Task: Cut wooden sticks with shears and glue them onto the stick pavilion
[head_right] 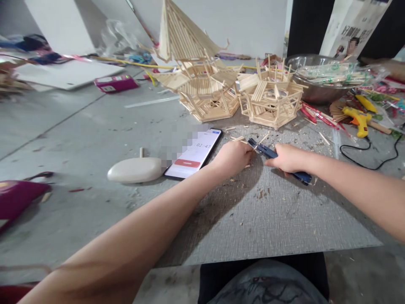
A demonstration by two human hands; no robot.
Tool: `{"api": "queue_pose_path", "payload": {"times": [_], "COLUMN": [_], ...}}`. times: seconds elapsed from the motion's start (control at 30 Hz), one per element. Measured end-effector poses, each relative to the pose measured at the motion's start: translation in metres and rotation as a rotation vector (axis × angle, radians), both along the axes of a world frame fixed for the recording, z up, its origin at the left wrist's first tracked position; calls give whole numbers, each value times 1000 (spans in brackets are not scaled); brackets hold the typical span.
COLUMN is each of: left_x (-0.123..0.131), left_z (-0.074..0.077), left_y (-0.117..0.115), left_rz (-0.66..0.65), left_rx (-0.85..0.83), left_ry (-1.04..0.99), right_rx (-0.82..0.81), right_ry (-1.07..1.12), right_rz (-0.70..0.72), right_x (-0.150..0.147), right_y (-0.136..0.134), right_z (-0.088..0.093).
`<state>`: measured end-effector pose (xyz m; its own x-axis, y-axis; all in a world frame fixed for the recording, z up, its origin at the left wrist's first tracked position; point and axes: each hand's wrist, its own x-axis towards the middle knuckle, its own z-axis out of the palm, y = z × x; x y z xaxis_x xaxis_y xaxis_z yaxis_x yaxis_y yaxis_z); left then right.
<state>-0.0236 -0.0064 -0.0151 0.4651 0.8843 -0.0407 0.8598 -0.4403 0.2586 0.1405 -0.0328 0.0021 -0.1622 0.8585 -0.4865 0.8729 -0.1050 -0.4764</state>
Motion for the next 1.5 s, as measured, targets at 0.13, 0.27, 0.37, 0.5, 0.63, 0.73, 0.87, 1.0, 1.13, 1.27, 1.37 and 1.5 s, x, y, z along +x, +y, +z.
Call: {"api": "queue_pose_path", "payload": {"times": [0.13, 0.27, 0.37, 0.5, 0.63, 0.73, 0.87, 1.0, 1.13, 1.27, 1.37, 1.5], "left_x": [0, 0, 0, -2, -2, -2, -4, -6, -8, -11, -14, -18], "left_z": [-1, -1, -2, -4, -4, -3, -2, -1, 1, 2, 1, 2], "left_y": [1, 2, 3, 4, 5, 6, 9, 10, 11, 14, 16, 20], "left_rz": [15, 12, 16, 8, 9, 9, 30, 21, 33, 50, 69, 107], "left_rx": [-4, 6, 19, 27, 26, 6, -20, -37, -82, -174, -279, -311], "left_ry": [10, 18, 32, 34, 50, 80, 115, 95, 15, -162, -325, -408], "right_rx": [6, 9, 12, -1, -8, -31, 24, -43, -217, -162, 141, 470], "right_ry": [-49, -66, -66, -52, -44, -42, -122, -49, 206, 218, -33, -404], "right_rz": [12, 6, 14, 15, 20, 18, -13, -36, -115, -78, 3, 37], "right_x": [-1, -2, -2, -4, -5, -6, -8, -9, -3, 12, 26, 43], "right_y": [2, 2, 3, 3, 5, 5, 3, 2, 0, -3, -3, 0], "right_z": [-3, -4, -4, -2, -3, -4, -6, -6, -5, 2, 8, 4]}}
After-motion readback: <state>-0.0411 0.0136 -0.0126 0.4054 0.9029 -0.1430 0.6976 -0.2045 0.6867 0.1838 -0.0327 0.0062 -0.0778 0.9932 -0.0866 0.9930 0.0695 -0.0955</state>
